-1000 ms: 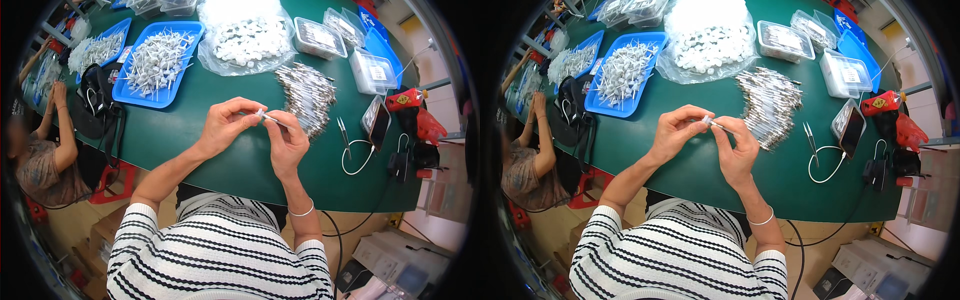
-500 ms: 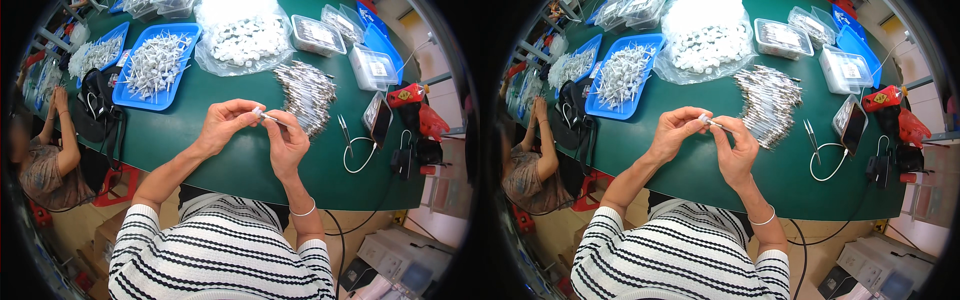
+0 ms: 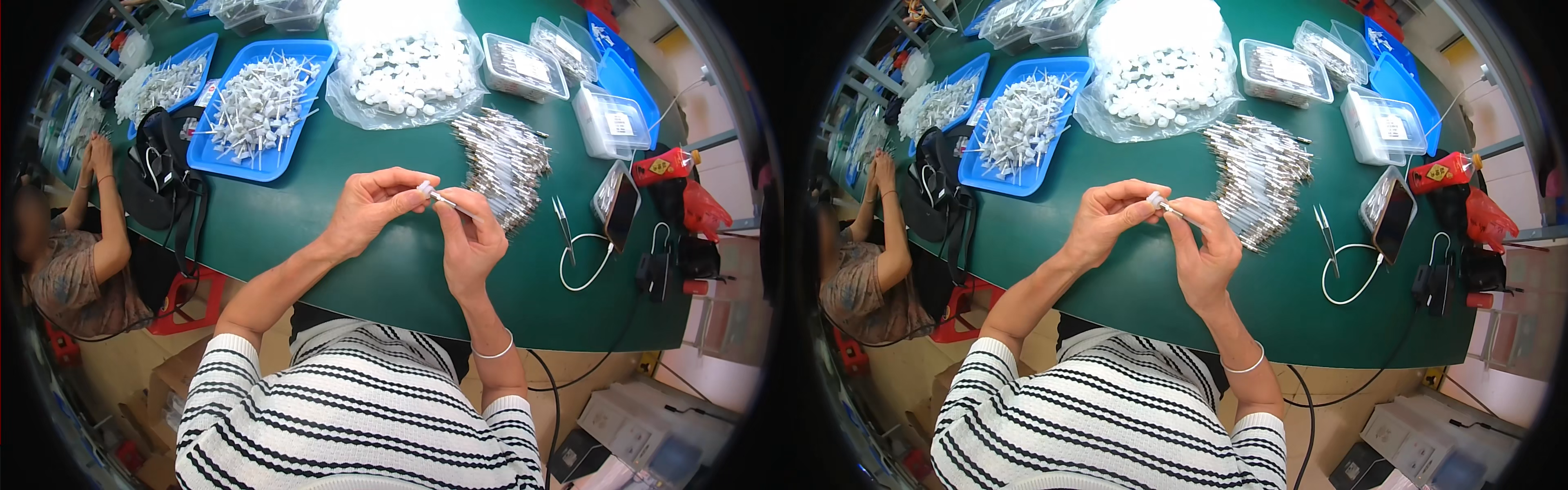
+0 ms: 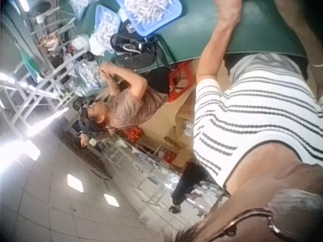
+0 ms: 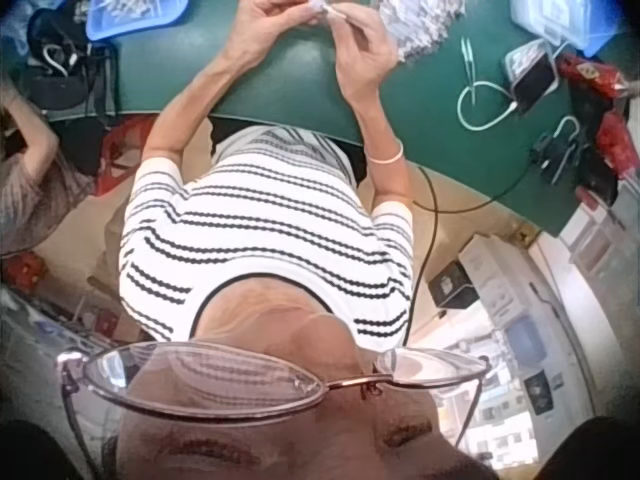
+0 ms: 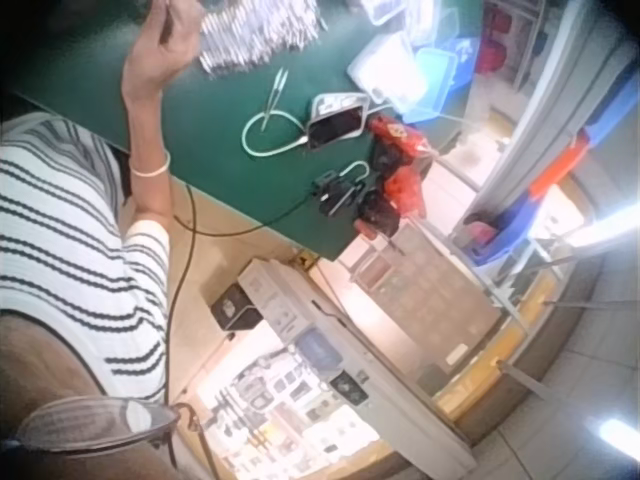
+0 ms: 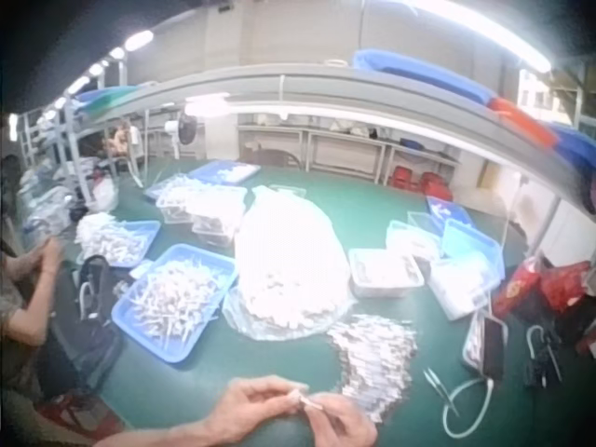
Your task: The person repeatedly picks small white plastic caps and metal rods from trays and bags on a green workbench, then presses the cap onto the rod to assemble them. The assembled units are placed into a blue tray. The process is repetitive and continues throughout the clip.
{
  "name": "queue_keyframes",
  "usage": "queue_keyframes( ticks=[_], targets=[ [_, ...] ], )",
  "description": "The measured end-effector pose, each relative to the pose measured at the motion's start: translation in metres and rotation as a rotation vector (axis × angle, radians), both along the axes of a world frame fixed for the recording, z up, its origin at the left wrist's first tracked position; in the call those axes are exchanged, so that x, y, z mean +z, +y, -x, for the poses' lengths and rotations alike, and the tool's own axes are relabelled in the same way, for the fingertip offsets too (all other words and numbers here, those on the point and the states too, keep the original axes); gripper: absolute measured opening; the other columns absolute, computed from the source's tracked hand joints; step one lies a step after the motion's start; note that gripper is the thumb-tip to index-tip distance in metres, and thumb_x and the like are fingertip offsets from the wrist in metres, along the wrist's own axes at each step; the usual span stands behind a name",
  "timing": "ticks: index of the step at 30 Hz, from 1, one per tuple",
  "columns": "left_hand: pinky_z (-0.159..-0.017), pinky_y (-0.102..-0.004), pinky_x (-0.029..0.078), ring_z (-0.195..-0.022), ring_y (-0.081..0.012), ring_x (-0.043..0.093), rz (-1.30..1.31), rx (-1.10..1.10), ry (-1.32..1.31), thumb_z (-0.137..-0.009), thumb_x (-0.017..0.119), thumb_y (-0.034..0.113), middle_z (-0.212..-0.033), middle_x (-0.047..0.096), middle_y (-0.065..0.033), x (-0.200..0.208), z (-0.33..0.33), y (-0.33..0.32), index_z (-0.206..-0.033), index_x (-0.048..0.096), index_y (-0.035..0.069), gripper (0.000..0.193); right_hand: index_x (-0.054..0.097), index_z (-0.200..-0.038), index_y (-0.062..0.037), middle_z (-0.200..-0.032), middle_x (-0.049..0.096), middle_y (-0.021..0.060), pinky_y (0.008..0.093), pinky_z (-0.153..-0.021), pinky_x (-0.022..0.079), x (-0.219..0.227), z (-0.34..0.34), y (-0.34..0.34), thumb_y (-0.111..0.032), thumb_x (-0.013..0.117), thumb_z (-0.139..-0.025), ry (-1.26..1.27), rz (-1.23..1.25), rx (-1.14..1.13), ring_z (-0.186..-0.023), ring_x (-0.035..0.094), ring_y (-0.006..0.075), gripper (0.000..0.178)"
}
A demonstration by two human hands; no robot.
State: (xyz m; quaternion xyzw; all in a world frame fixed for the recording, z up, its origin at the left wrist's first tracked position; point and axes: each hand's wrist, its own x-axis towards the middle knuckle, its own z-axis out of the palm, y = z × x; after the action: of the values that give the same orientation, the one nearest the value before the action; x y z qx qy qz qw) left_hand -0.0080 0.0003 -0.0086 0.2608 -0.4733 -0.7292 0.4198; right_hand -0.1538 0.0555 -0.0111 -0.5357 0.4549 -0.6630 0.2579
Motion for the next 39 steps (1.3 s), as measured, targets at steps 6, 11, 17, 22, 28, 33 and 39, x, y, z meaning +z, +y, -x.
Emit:
queue_keyframes(
  ticks=[6, 11, 17, 22, 28, 33, 39],
  targets=[
    [-0.078, -0.0237, 0.051, -0.085, -0.0109, 0.06, -0.001, -0.029, -0.003, -0.089, 0.06, 0.007, -0.098, 0.064, -0.0082, -0.0008, -0.0016, -0.0007, -0.11, 0.062, -0.003, 0.024, 0.063, -0.096, 0.0019, -0.094, 0.064, 0.0092, 0.0248, -0.076, 0.049, 0.0005, 0.0007, 0.0014, 0.004, 0.064, -0.083, -0.111, -0.066, 0.066, -0.084, 0.061, 0.0151, 0.013],
    [-0.078, -0.0233, 0.051, -0.086, -0.0102, 0.06, -0.006, -0.032, 0.017, -0.089, 0.06, 0.007, -0.099, 0.064, -0.0072, -0.003, -0.0018, -0.0012, -0.11, 0.063, -0.003, 0.023, 0.063, -0.096, 0.0018, -0.094, 0.063, 0.0088, 0.0246, -0.076, 0.049, 0.0004, 0.0006, 0.001, 0.004, 0.063, -0.084, -0.077, -0.046, 0.068, -0.085, 0.061, 0.0147, 0.013],
    [-0.078, -0.0231, 0.051, -0.086, -0.0102, 0.06, -0.027, -0.031, 0.028, -0.089, 0.06, 0.006, -0.1, 0.064, -0.0072, -0.0021, -0.0023, -0.0009, -0.11, 0.063, -0.002, 0.023, 0.063, -0.096, 0.0008, -0.094, 0.064, 0.0094, 0.0253, -0.076, 0.049, 0.0012, 0.0001, 0.0011, 0.003, 0.064, -0.083, -0.017, -0.03, 0.046, -0.085, 0.061, 0.0153, 0.014],
    [-0.078, -0.0234, 0.051, -0.086, -0.0103, 0.06, -0.034, -0.037, 0.026, -0.089, 0.06, 0.007, -0.1, 0.064, -0.0072, -0.0024, -0.0029, -0.0014, -0.11, 0.063, -0.003, 0.023, 0.063, -0.096, 0.0006, -0.094, 0.064, 0.0093, 0.0258, -0.076, 0.049, 0.0001, -0.0004, 0.0013, 0.003, 0.064, -0.083, -0.018, -0.028, 0.04, -0.085, 0.061, 0.0157, 0.014],
    [-0.079, -0.0235, 0.051, -0.086, -0.0105, 0.06, -0.024, -0.049, 0.024, -0.088, 0.06, 0.007, -0.1, 0.064, -0.0071, -0.0032, -0.0037, -0.0015, -0.11, 0.063, -0.003, 0.024, 0.063, -0.096, 0.0004, -0.094, 0.064, 0.0096, 0.0262, -0.075, 0.048, 0.0003, -0.0014, 0.0019, 0.004, 0.064, -0.082, -0.001, -0.018, 0.024, -0.084, 0.061, 0.0167, 0.014],
    [-0.078, -0.0236, 0.051, -0.086, -0.0106, 0.06, -0.028, -0.051, 0.017, -0.088, 0.061, 0.008, -0.098, 0.063, -0.0065, -0.001, -0.0039, -0.0011, -0.111, 0.063, -0.003, 0.025, 0.063, -0.095, 0.0003, -0.093, 0.064, 0.0099, 0.0265, -0.074, 0.048, -0.0014, -0.0012, 0.0015, 0.005, 0.064, -0.082, 0.007, -0.01, 0.02, -0.083, 0.061, 0.0173, 0.015],
    [-0.076, -0.0237, 0.049, -0.082, -0.0107, 0.058, -0.018, -0.039, 0.009, -0.088, 0.061, 0.008, -0.093, 0.062, -0.0052, 0.0004, -0.0029, -0.0006, -0.11, 0.063, -0.004, 0.025, 0.063, -0.095, 0.0002, -0.091, 0.065, 0.0095, 0.0263, -0.073, 0.048, -0.0005, -0.001, 0.0006, 0.005, 0.065, -0.081, 0.038, 0.001, 0.008, -0.081, 0.062, 0.0173, 0.015]
  ],
)
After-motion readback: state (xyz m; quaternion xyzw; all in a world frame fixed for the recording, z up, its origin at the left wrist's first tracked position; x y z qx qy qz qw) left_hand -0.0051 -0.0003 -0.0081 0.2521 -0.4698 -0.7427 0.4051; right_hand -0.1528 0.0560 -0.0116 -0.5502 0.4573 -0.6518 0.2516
